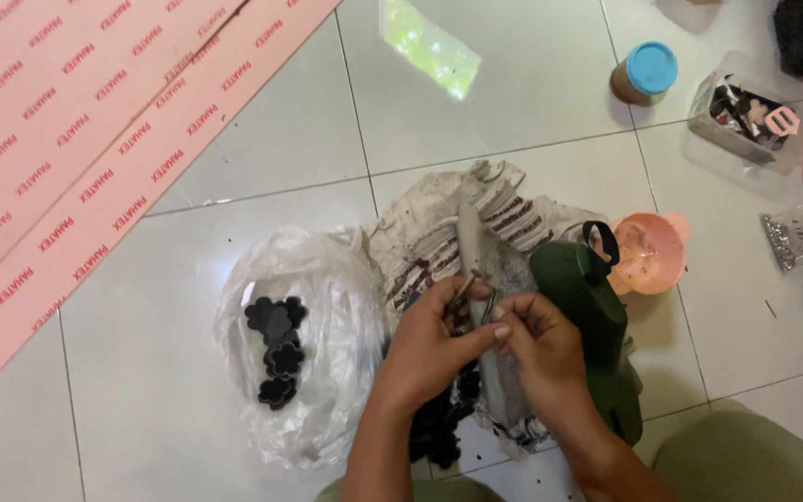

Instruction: The person sits on the floor attaching black flower-shaped cutout decorations to a green sandal shoe upper. They pick up each flower piece, position it on the shoe, and press it in place, occasionally using a small metal rod tool, working through a pile of the black pieces one at a time.

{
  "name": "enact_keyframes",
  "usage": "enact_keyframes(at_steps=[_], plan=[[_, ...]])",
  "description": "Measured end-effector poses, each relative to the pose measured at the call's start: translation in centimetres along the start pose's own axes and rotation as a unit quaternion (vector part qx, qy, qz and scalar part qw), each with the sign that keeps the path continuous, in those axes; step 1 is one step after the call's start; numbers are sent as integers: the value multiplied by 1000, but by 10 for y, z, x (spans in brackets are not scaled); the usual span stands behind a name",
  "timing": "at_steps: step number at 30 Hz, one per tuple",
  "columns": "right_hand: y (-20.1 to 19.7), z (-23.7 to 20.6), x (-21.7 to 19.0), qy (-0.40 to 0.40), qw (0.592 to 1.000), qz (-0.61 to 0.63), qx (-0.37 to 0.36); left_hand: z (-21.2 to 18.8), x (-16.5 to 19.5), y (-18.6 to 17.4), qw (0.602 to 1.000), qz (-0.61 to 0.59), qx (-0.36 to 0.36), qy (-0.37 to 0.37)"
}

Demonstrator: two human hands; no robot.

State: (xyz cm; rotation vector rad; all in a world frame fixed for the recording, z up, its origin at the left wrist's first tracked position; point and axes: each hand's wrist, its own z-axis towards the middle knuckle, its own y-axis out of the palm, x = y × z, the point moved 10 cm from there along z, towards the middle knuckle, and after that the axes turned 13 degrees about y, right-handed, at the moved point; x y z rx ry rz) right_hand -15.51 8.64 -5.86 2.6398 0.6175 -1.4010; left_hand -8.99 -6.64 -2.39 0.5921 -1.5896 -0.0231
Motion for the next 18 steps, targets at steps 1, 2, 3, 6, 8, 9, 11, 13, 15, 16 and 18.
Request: enact_keyframes(at_steps=[1, 2, 3, 6, 8, 9, 11, 13, 15, 16, 18], plan=[[3, 1, 4, 12, 999, 26, -18, -1, -3, 0, 1000, 3, -5, -18], [2, 2, 7, 18, 999, 37, -17, -2, -1, 1, 1000, -2, -11, -16], [2, 2, 10, 26, 998, 48, -16, -2, 0, 2, 1000, -6, -15, -16], [5, 2, 16, 50, 994, 85, -41, -3, 7, 0, 999, 31, -25, -4], [6, 2, 14, 49, 994, 81, -47, -1, 16, -3, 994, 102, -30, 24], [6, 1, 12, 42, 996, 61, -44, 1, 22, -5, 987, 152, -27, 45], [7, 1, 6, 24, 999, 20, -26, 3, 30, -8, 976, 206, -15, 65], [9, -1, 1, 8, 1000, -24, 4, 3, 32, -11, 976, 212, 5, 56], [11, -4, -5, -6, 998, -63, 32, 3, 37, -13, 968, 242, 27, 67], [12, -7, -8, -13, 996, -80, 47, 3, 40, -15, 963, 258, 37, 73], [13, -14, -17, -40, 991, -110, 66, 1, 30, -22, 967, 246, 63, 3]])
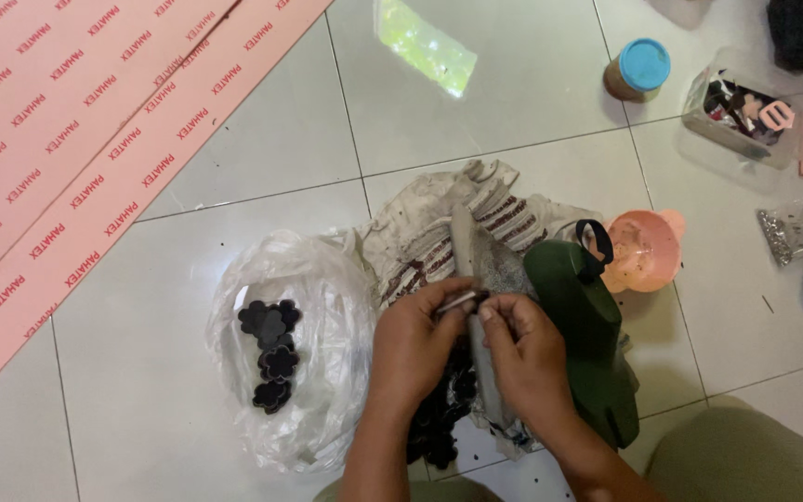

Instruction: The person sits on the floor attaching black flower-shaped cutout decorations to a green sandal shoe upper. They pick up each flower piece, position it on the shoe, and press it in place, occasionally using a small metal rod tool, working through a pile of the black pieces one at a time.

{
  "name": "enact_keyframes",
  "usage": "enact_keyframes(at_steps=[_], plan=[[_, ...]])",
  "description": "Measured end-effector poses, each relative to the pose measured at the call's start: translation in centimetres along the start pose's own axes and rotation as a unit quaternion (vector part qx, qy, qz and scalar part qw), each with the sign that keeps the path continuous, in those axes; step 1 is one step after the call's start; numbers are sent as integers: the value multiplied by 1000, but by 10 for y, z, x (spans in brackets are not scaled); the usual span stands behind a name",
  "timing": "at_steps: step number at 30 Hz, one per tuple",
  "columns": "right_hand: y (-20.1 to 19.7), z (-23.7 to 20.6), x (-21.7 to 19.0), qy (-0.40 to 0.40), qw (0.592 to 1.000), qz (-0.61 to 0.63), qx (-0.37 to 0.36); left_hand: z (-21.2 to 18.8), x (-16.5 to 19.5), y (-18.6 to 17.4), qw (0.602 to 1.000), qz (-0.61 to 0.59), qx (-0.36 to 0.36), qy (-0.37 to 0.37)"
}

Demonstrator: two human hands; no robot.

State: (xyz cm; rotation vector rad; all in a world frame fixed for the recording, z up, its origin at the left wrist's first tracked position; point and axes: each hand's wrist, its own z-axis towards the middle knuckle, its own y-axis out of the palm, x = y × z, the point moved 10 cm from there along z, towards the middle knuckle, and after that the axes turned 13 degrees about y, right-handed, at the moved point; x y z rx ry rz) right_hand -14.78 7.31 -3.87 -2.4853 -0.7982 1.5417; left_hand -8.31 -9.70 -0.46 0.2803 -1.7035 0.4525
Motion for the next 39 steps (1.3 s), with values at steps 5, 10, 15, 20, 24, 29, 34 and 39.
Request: enact_keyframes(at_steps=[5, 10, 15, 20, 24, 29, 34, 39], plan=[[-8, -10, -12, -25, 997, -58, 40, -3, -13, -5, 997, 10, 12, -72], [-3, -8, -16, -52, 999, -10, 13, 0, -11, 0, 999, -46, 17, -18], [-1, -1, -1, -10, 998, 60, -20, -3, -22, 12, 997, -64, -18, -41], [-3, 2, 7, 7, 997, 73, -25, -2, -26, 7, 998, -54, 4, -35], [-2, 0, 4, -13, 999, 34, -26, 2, -40, -11, 984, -136, 97, -56], [-2, -3, 3, -6, 999, 17, -30, 2, -49, -65, 934, -246, 260, -2], [3, -7, -2, -18, 998, -23, -56, -12, -60, -93, 879, -326, 348, -16], [4, -11, 0, 8, 994, -75, -74, -2, -61, -77, 877, -371, 306, -14]])
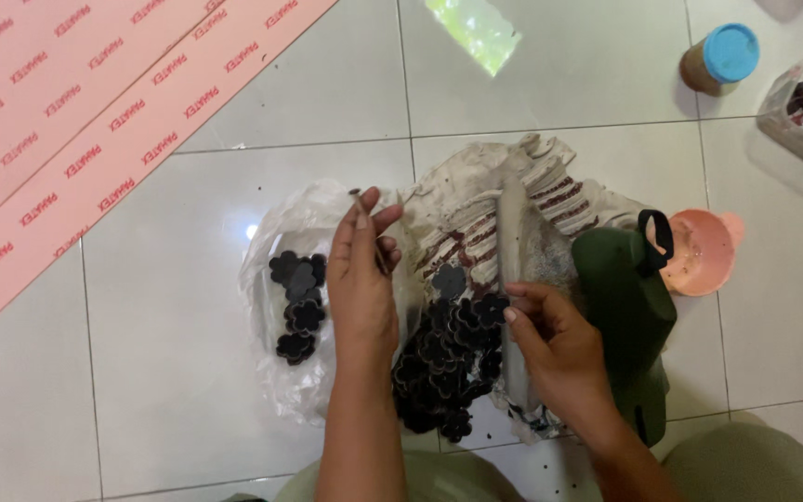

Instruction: The person sits on the floor attaching black flower-shaped cutout decorations to a green sandal shoe upper. They pick up each flower piece, position it on the shoe, and press it in place, occasionally using a small metal rod tool, working through a pile of the black pieces one at a time.

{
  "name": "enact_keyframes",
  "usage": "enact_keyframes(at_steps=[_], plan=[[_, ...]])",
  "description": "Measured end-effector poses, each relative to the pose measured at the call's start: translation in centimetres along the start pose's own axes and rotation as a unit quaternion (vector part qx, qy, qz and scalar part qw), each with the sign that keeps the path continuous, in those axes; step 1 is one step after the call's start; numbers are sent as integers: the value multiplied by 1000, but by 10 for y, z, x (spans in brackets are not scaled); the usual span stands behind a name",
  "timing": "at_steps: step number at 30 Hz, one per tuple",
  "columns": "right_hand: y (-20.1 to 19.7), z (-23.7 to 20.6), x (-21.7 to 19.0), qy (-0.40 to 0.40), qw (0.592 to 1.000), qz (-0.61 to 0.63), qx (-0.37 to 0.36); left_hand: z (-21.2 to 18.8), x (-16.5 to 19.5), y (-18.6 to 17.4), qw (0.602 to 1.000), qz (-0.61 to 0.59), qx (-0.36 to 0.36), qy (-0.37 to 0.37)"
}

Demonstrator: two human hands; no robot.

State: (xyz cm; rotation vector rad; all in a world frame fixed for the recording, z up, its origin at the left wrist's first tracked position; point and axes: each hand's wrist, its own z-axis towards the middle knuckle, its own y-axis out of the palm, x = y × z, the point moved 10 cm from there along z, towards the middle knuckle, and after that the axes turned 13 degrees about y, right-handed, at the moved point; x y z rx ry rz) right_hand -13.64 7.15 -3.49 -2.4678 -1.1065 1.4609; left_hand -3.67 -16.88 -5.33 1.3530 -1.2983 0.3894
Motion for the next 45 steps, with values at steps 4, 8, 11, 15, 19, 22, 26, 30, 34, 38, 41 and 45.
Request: enact_keyframes(at_steps=[4, 8, 11, 15, 19, 22, 26, 30, 34, 38, 41, 45], plan=[[8, -8, -5, 0, 998, -44, -40, 0, -13, 4, 999, 11, -33, -1], [17, -11, -2, 36, 994, -86, -58, 1, -33, 5, 999, 2, -38, -21], [21, -13, -7, 9, 986, -154, -64, 1, -34, 10, 998, 30, -58, -12], [27, -24, -40, -183, 953, -241, -23, -15, -15, 39, 996, -5, -85, 14], [65, -32, -66, -316, 920, -229, -24, -54, 42, 82, 966, 11, -198, 166], [139, -26, -75, -330, 920, -185, -103, -72, 78, 91, 920, 142, -232, 283], [212, -26, -77, -282, 925, -177, -185, -63, 96, 82, 905, 208, -186, 322], [228, -40, -88, -344, 895, -252, -130, -52, 90, 73, 927, 188, -159, 283], [222, -40, -78, -316, 909, -247, -115, -46, 66, 62, 969, 103, -129, 181], [177, -25, -60, -237, 943, -177, -149, -35, 45, 49, 984, -135, -46, 108], [88, -16, -59, -216, 937, -270, -46, -31, 46, 36, 987, -66, -39, 144], [-13, 2, -42, -29, 986, -161, 26, -35, 23, 50, 989, -51, -99, 94]])
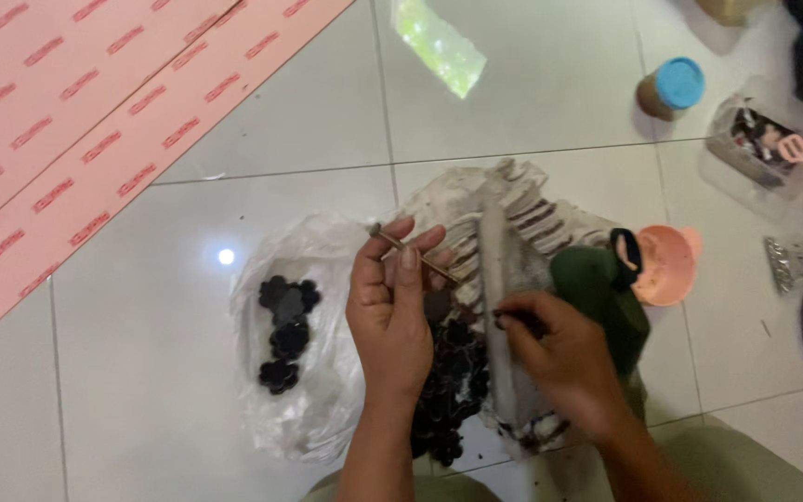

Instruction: The person sits on the floor attaching black flower-shaped cutout decorations to a green sandal shoe upper. They pick up each flower piece, position it on the shoe, and press it in place, occasionally using a small metal rod tool, working through a pile of the black pieces one at a time.

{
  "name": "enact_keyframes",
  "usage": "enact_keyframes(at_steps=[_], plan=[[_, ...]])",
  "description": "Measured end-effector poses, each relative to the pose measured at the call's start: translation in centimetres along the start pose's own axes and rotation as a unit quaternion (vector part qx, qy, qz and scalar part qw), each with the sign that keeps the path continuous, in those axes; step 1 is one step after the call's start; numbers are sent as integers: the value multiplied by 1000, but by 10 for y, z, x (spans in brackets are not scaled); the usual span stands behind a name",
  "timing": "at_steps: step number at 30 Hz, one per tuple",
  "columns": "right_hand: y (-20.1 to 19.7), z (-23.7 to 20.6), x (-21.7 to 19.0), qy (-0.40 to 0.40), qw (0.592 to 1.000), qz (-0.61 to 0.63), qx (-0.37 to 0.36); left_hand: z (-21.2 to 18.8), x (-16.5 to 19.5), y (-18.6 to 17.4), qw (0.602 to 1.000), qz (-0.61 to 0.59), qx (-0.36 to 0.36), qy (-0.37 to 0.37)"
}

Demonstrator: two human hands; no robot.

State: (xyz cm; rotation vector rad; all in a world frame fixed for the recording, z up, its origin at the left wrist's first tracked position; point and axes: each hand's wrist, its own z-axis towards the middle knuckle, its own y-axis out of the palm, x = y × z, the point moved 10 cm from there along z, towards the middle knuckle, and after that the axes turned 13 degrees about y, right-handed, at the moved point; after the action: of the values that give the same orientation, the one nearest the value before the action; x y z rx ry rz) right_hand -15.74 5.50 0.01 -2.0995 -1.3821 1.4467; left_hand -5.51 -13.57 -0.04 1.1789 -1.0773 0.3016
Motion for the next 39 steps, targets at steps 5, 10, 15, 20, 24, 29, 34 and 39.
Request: enact_keyframes(at_steps=[5, 10, 15, 20, 24, 29, 34, 39], plan=[[-16, 8, -14, -63, 994, -71, 48, -17, -56, 24, 986, -60, -29, -153], [-6, 16, -30, -116, 975, -158, 103, -25, -73, 27, 981, 43, -119, -148], [-30, -26, -62, -259, 935, -173, 172, -25, -83, 21, 977, 97, -135, -135], [-88, -69, -23, -193, 947, -62, 251, -33, -95, 24, 978, 87, -127, -139], [-95, -57, 44, -91, 969, -7, 231, -35, -95, 30, 974, 131, -151, -109], [-66, -37, 75, -109, 975, -59, 185, -36, -89, 27, 959, 206, -173, -93], [-59, -40, 73, -139, 965, -82, 209, -33, -82, 30, 947, 254, -181, -77], [-60, -40, 73, -139, 966, -75, 203, -33, -62, 40, 923, 326, -201, -24]])
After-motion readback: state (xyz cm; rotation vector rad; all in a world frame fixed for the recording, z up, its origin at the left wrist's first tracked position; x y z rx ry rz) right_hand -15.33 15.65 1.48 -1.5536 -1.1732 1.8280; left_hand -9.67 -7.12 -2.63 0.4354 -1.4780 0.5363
